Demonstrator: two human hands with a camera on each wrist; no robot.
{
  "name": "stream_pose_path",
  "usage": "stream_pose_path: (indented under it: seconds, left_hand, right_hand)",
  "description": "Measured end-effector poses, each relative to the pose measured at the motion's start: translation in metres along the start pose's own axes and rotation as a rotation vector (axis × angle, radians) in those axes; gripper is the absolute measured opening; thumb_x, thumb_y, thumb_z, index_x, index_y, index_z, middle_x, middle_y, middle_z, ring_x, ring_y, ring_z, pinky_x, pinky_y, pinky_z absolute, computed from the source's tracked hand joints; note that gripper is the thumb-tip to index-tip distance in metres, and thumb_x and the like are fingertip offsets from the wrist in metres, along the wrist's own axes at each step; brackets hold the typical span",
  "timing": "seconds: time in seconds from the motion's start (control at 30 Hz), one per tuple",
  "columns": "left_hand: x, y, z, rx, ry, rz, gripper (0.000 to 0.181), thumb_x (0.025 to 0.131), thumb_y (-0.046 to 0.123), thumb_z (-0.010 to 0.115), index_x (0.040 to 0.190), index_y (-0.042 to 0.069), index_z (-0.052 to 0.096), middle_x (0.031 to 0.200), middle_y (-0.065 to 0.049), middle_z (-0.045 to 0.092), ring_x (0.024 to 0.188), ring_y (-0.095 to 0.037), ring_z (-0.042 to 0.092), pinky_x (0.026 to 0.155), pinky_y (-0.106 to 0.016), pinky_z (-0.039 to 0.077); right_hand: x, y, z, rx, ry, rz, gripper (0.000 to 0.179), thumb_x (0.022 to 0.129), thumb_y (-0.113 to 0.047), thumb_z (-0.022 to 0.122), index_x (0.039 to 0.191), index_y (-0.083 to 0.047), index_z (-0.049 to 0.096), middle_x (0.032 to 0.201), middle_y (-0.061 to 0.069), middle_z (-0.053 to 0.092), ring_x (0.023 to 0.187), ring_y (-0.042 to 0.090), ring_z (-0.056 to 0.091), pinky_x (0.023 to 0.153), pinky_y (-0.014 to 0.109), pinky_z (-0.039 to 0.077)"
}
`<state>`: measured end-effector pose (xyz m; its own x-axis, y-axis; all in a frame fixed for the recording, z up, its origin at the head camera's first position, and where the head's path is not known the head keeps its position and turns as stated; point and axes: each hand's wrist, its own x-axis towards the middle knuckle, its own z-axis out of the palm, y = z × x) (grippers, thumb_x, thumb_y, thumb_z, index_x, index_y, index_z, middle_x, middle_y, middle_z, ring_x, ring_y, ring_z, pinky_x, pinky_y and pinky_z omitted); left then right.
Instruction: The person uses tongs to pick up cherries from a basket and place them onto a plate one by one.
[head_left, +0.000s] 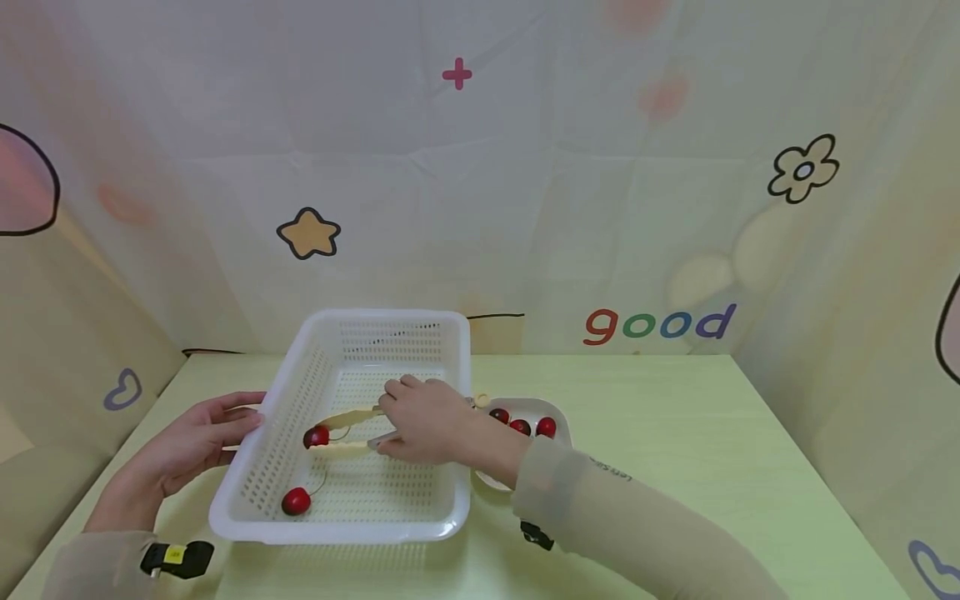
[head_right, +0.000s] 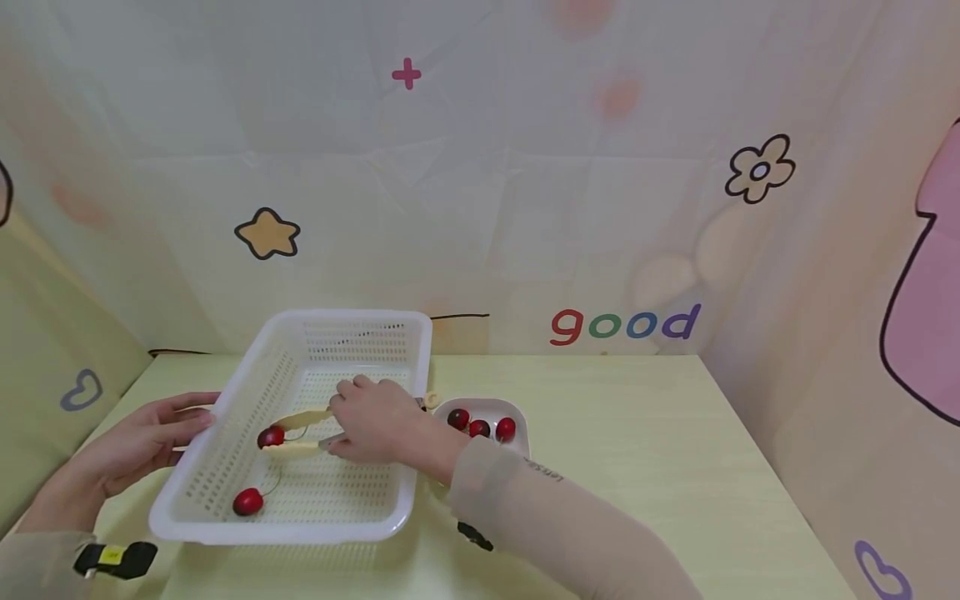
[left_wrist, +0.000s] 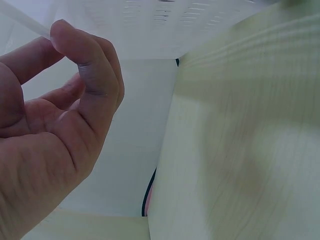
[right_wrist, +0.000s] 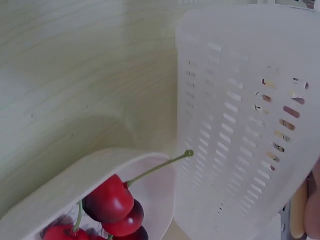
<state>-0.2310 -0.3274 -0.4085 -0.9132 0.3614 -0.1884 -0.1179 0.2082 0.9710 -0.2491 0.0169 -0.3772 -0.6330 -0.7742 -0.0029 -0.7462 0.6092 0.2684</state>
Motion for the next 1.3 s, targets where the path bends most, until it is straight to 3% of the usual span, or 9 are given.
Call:
stream_pose_path:
  seconds: [0.2, 0.37, 0.83, 1.3]
  left_hand:
    - [-0.001, 0.001, -0.001, -0.014, -0.021, 0.012, 0.063, 0.109, 0.016, 0.053, 0.154, -0.013, 0.019, 0.118, 0.001, 0.070, 0.104, -0.023, 0.071, 0.086, -0.043, 0.059]
    - [0.000, 0.002, 0.002, -0.011, -0.004, 0.004, 0.064, 0.109, 0.017, 0.053, 0.155, -0.013, 0.020, 0.118, 0.001, 0.069, 0.103, -0.022, 0.071, 0.086, -0.042, 0.059]
    - [-0.001, 0.001, 0.001, -0.003, -0.003, 0.011, 0.062, 0.109, 0.018, 0.054, 0.154, -0.013, 0.023, 0.118, 0.000, 0.069, 0.104, -0.023, 0.071, 0.086, -0.042, 0.059]
    - [-0.002, 0.001, 0.002, -0.020, -0.024, 0.039, 0.055, 0.108, 0.015, 0.054, 0.150, -0.011, 0.031, 0.117, -0.001, 0.071, 0.102, -0.023, 0.072, 0.084, -0.043, 0.059]
  right_hand:
    - [-0.008, 0.007, -0.005, -0.001, 0.045, -0.015, 0.054, 0.100, -0.059, 0.055, 0.129, -0.015, 0.064, 0.119, -0.004, 0.061, 0.104, 0.014, 0.057, 0.076, 0.026, 0.053]
    - [-0.017, 0.016, -0.009, 0.018, 0.080, -0.022, 0.054, 0.100, -0.059, 0.057, 0.128, -0.014, 0.064, 0.116, -0.003, 0.061, 0.101, 0.014, 0.056, 0.072, 0.025, 0.051]
    - [-0.043, 0.045, -0.014, 0.127, 0.096, 0.022, 0.056, 0.099, -0.056, 0.060, 0.130, -0.009, 0.062, 0.124, 0.002, 0.061, 0.113, 0.018, 0.056, 0.085, 0.030, 0.054]
    - [-0.076, 0.065, -0.017, 0.284, 0.160, 0.083, 0.056, 0.098, -0.050, 0.066, 0.131, -0.005, 0.061, 0.115, 0.003, 0.060, 0.094, 0.015, 0.055, 0.077, 0.030, 0.054]
